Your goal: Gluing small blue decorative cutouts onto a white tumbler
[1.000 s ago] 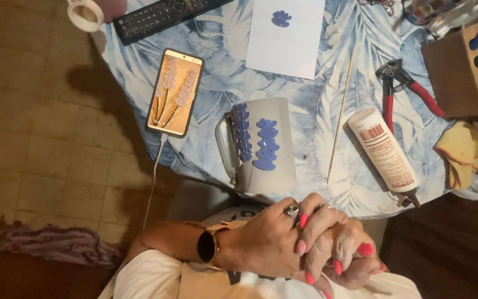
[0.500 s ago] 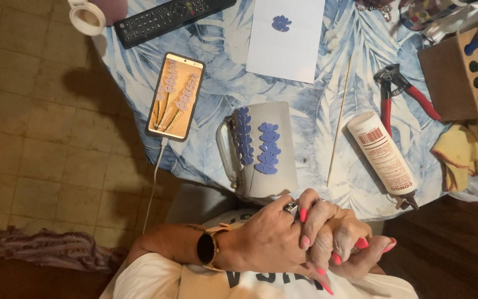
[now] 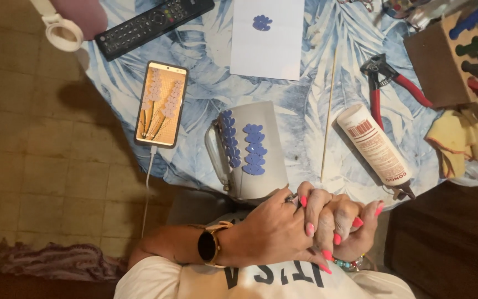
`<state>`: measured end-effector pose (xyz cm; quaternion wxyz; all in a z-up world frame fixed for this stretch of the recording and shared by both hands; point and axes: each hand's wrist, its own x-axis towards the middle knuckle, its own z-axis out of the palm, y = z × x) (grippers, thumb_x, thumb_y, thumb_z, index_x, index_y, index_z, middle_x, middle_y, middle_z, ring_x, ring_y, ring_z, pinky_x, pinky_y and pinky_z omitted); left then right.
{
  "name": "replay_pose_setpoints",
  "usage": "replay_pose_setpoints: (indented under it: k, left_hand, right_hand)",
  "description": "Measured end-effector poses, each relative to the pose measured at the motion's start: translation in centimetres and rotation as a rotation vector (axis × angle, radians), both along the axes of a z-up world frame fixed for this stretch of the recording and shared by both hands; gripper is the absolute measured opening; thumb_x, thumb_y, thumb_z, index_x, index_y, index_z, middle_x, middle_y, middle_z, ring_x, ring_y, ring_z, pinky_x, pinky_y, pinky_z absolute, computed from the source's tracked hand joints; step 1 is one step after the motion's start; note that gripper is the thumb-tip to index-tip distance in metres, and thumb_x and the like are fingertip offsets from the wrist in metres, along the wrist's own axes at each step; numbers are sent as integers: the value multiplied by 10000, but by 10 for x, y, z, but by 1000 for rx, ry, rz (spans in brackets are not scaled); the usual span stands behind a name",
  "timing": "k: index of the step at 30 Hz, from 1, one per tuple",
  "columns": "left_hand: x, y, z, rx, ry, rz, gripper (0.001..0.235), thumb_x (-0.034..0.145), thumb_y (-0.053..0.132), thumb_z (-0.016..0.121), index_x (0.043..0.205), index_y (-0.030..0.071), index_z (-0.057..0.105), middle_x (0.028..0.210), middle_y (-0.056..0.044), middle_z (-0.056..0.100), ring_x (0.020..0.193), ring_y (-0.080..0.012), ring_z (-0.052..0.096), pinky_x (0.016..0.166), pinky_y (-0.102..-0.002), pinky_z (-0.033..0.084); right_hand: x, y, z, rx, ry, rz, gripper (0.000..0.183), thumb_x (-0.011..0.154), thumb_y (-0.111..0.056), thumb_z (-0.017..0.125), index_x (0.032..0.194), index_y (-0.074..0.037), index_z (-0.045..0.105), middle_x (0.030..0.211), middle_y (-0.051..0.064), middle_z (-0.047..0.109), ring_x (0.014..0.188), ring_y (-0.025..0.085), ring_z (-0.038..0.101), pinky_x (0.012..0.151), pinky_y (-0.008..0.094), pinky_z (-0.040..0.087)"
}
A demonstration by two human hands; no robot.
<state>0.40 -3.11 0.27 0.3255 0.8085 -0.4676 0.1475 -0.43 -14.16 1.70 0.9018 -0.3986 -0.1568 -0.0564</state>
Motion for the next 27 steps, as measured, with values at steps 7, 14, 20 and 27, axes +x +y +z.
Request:
replay_pose_setpoints:
  k: [7, 14, 20, 27]
  left_hand:
    - [6, 9, 10, -37, 62, -188, 457, 733, 548, 502, 752, 92, 533, 739, -68, 481, 647, -198, 458, 534, -306, 324]
    - [16, 37, 23, -494, 107, -250, 45, 862, -24, 526, 821, -10, 515, 717, -77, 438, 550, -194, 433, 458, -326, 332]
    - [16, 89, -1, -561, 12, 128, 67, 752, 114, 530, 801, 93, 490, 704, -27, 420, 662, -173, 518, 535, -294, 470]
    - [24, 92, -3, -625, 27, 252, 245, 728, 93, 549, 588, 87, 348, 557, -21, 281, 532, -176, 426, 464, -297, 365]
  right_hand:
    - [6, -48, 1, -129, 108, 274, 547, 932, -381, 170, 536, -131, 453, 390, 39, 531, 542, 212, 562, 768, 313, 329]
    - [49, -115, 5, -981, 72, -669, 535, 971, -472, 327, 626, -64, 354, 401, 51, 248, 448, 229, 480, 656, 335, 509]
    - [91, -153, 1, -1570, -34, -584, 235, 1092, -53, 206, 1249, 121, 216, 781, 265, 542, 671, 330, 595, 614, 381, 546]
    - [100, -124, -5, -1694, -39, -464, 604, 822, 147, 450, 1314, 17, 126, 1203, 318, 410, 1032, 375, 518, 708, 378, 484]
